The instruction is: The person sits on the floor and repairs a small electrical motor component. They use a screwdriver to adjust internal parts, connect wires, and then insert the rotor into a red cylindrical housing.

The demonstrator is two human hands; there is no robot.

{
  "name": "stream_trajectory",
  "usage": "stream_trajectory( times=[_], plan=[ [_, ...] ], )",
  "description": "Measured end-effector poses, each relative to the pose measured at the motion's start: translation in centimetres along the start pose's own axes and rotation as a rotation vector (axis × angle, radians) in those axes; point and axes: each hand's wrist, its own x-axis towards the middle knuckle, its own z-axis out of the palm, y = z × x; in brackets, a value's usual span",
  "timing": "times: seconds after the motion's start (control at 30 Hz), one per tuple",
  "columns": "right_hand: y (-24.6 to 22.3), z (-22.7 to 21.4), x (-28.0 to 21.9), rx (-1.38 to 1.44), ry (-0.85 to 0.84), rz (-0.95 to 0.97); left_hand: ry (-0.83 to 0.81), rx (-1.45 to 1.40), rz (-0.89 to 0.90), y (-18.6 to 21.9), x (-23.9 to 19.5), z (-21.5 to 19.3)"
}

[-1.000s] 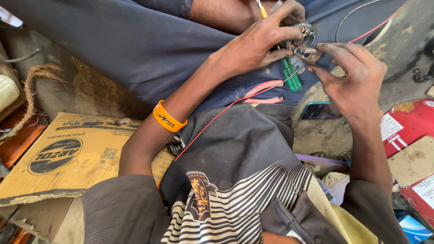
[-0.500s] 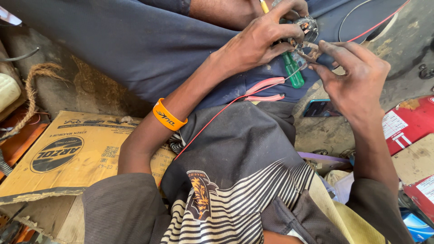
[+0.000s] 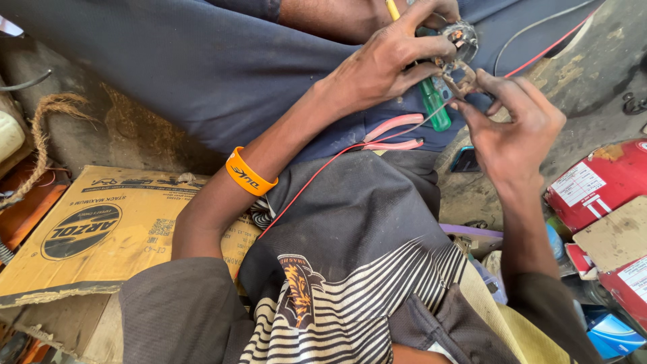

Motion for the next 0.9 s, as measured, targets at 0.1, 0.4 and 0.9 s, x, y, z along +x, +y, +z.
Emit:
stream_trajectory(
  times=[0.1,0.4,0.9],
  plan=[
    [0.2,0.8,-0.8,0.030,0.042,0.041,-0.011,-0.027,0.014,0.0,0.0,0.0],
    [0.5,1.1,-1.7,0.080,0.069,-0.007,-0.075,-0.083,0.079,0.1,-0.1,-0.1],
    [1.3,2.4,-2.8,0.116,0.112,0.033,-0.120,-0.096,0.045,0.3,-0.2,-0.2]
  ],
)
